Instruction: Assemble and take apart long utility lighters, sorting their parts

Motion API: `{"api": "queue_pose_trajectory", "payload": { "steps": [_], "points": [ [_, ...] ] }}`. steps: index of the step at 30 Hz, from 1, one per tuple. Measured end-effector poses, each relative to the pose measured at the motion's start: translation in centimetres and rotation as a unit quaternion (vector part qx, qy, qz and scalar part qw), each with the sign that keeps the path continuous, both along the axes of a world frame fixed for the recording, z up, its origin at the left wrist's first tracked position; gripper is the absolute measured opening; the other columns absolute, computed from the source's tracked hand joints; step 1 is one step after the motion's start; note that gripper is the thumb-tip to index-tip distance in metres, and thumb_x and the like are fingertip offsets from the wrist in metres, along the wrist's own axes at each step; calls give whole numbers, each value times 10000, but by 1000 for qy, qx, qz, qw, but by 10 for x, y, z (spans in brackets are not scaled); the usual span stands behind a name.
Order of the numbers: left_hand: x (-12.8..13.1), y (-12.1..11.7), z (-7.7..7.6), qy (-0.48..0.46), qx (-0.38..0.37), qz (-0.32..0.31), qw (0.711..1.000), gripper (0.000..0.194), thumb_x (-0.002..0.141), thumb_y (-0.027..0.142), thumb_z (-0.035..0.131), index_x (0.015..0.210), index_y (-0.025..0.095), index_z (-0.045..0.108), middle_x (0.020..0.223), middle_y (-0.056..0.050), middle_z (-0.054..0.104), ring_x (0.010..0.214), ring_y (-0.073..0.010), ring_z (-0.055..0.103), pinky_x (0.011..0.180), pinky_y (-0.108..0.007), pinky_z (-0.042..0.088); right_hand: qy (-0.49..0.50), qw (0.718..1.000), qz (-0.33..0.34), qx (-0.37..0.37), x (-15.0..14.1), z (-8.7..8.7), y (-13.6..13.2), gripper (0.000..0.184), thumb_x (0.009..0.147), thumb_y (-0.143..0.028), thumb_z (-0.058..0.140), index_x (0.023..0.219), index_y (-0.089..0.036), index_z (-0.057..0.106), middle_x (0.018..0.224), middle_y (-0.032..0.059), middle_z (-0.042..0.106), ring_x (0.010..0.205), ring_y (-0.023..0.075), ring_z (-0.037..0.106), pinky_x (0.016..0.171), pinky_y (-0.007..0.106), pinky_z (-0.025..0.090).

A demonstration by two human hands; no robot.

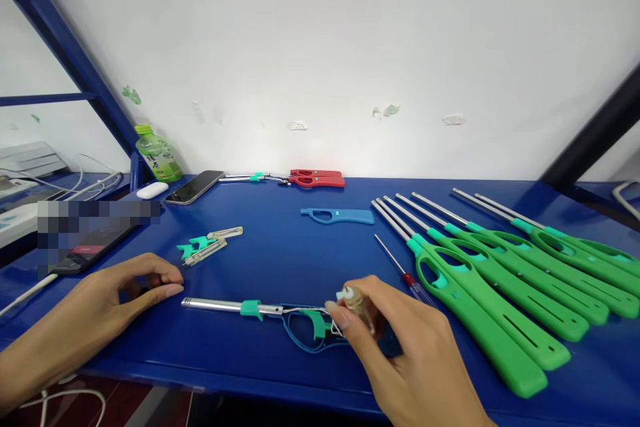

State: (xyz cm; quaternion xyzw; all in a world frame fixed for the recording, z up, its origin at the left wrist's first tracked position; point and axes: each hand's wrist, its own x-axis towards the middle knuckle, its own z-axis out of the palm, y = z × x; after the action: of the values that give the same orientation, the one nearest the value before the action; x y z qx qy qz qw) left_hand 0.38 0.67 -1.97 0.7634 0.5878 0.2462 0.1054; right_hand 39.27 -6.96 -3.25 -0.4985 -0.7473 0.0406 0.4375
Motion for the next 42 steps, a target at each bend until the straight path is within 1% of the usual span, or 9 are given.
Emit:
{"api": "queue_pose_trajectory", "payload": {
  "steps": [3, 8, 11, 13, 16, 19, 24, 34, 42],
  "points": [
    [8, -1, 5, -4, 2, 4, 1000, 406, 862, 680, 651, 789, 296, 763, 785, 0, 777, 640, -215, 727, 534, -245, 520, 7, 1000, 15, -4, -2, 3, 1, 182, 1056, -349, 651, 889, -278, 642, 719, -62, 668, 580, 113, 635, 562, 199, 524],
    [36, -10, 19, -81, 75, 23, 994, 321, 830, 629, 740, 813, 317, 808, 790, 11, 808, 662, -228, 781, 539, -220, 585, 33, 999, 29, -27, -6, 6, 1, 171, 1057, -314, 672, 892, -276, 653, 724, -75, 616, 605, 92, 574, 599, 182, 492],
    [73, -19, 29, -149, 86, -14, 985, 241, 817, 556, 813, 793, 316, 813, 833, 26, 824, 688, -199, 788, 627, -192, 619, 28, 998, 44, -35, -5, 4, 1, 145, 1078, -295, 638, 939, -272, 675, 781, -65, 649, 656, 92, 607, 639, 185, 498],
    [105, -25, 36, -190, 73, -57, 977, 221, 829, 501, 814, 734, 302, 799, 810, 28, 814, 697, -181, 780, 598, -162, 591, 22, 998, 56, -23, -3, 2, 1, 100, 1094, -308, 613, 1089, -278, 708, 835, -55, 685, 708, 96, 652, 693, 184, 523],
    [145, -30, 39, -237, 42, -122, 963, 123, 880, 338, 767, 766, 309, 802, 766, 59, 791, 642, -123, 737, 594, -127, 557, 28, 998, 59, 11, -2, 0, 1, 231, 1078, -363, 650, 1295, -291, 679, 856, -64, 718, 716, 93, 681, 725, 171, 543],
    [165, -32, 31, -270, 37, -138, 952, 101, 908, 270, 760, 845, 329, 814, 791, 84, 791, 657, -96, 730, 622, -112, 555, 36, 997, 70, 19, -3, -1, 1, 119, 1058, -347, 685, 1165, -294, 690, 900, -73, 766, 741, 99, 699, 736, 184, 543],
    [173, -35, 16, -297, 35, -157, 941, 115, 939, 231, 748, 880, 311, 806, 777, 92, 779, 634, -74, 705, 590, -109, 536, -5, 995, 101, 16, -4, -2, 0, 132, 1112, -270, 574, 1180, -256, 687, 1004, -18, 783, 842, 151, 704, 787, 271, 556],
    [172, -37, 9, -281, 57, -200, 937, 176, 966, 149, 696, 883, 293, 752, 792, 86, 764, 660, -91, 709, 609, -183, 540, -29, 994, 103, 5, -3, -4, 2, 228, 1117, -273, 551, 1290, -260, 700, 1030, 12, 782, 850, 180, 708, 767, 317, 574],
    [170, -42, 0, -271, 77, -272, 920, 326, 1026, 72, 535, 797, 238, 372, 772, 82, 662, 656, -76, 633, 614, -204, 489, 30, 987, 154, 29, 0, -1, 1, 163, 1063, -151, 638, 1182, -228, 719, 1119, -6, 814, 898, 125, 711, 827, 226, 576]
  ]
}}
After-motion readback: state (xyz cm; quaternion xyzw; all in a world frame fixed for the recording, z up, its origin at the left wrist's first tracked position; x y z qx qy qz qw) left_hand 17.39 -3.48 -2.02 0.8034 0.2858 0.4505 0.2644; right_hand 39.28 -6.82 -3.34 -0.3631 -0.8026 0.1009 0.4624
